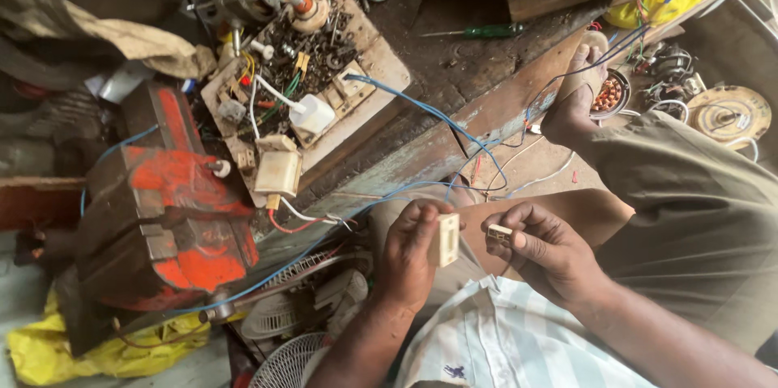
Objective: The person sits at a cluttered workbench repairing an electrical switch socket. They file a metal plate with a flat file, pry open and disassemble the white switch body by hand, work on its internal parts, tighten components with a screwdriver, and finally handle a blue electrical wire.
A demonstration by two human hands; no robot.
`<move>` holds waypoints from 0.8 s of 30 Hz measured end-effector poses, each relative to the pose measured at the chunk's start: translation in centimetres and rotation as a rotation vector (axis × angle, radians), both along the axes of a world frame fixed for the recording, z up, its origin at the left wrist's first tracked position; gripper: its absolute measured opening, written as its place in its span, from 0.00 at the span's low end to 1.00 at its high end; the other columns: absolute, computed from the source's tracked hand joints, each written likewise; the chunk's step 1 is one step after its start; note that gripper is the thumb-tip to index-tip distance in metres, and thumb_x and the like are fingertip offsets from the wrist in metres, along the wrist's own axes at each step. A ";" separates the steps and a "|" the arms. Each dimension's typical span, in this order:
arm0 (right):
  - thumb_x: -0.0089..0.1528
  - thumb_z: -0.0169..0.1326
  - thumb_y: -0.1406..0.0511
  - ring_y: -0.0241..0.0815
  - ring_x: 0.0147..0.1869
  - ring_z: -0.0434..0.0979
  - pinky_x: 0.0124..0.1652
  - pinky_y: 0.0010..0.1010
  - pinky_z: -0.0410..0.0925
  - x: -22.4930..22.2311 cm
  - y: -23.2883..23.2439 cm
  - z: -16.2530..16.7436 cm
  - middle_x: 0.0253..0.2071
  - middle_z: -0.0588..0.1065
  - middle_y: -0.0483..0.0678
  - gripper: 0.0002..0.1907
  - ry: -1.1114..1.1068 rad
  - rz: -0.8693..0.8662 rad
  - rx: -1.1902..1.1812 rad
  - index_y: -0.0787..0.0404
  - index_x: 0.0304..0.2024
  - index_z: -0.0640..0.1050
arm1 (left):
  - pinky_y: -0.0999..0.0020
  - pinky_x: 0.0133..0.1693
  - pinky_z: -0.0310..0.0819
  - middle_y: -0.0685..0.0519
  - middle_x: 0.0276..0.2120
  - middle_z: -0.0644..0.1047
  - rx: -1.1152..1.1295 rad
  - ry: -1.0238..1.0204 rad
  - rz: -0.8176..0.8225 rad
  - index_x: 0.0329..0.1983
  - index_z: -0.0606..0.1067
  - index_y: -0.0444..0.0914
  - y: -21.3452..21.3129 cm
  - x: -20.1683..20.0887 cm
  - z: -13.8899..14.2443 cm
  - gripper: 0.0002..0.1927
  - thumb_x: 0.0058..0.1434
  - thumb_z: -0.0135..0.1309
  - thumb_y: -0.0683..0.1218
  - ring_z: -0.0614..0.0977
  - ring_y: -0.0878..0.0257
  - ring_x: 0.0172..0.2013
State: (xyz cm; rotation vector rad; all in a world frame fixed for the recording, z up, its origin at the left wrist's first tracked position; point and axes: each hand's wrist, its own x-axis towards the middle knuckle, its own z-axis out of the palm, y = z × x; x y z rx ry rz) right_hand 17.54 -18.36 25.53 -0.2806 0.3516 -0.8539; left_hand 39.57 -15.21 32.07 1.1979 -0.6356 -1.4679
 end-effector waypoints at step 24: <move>0.60 0.64 0.71 0.47 0.52 0.78 0.54 0.40 0.69 -2.2 0.0 -1.5 0.53 0.78 0.55 0.18 0.001 0.024 -0.010 0.67 0.52 0.77 | 0.75 0.41 0.69 0.58 0.34 0.76 -0.011 0.078 -0.026 0.41 0.74 0.38 -0.3 -2.2 1.4 0.14 0.72 0.53 0.54 0.74 0.72 0.36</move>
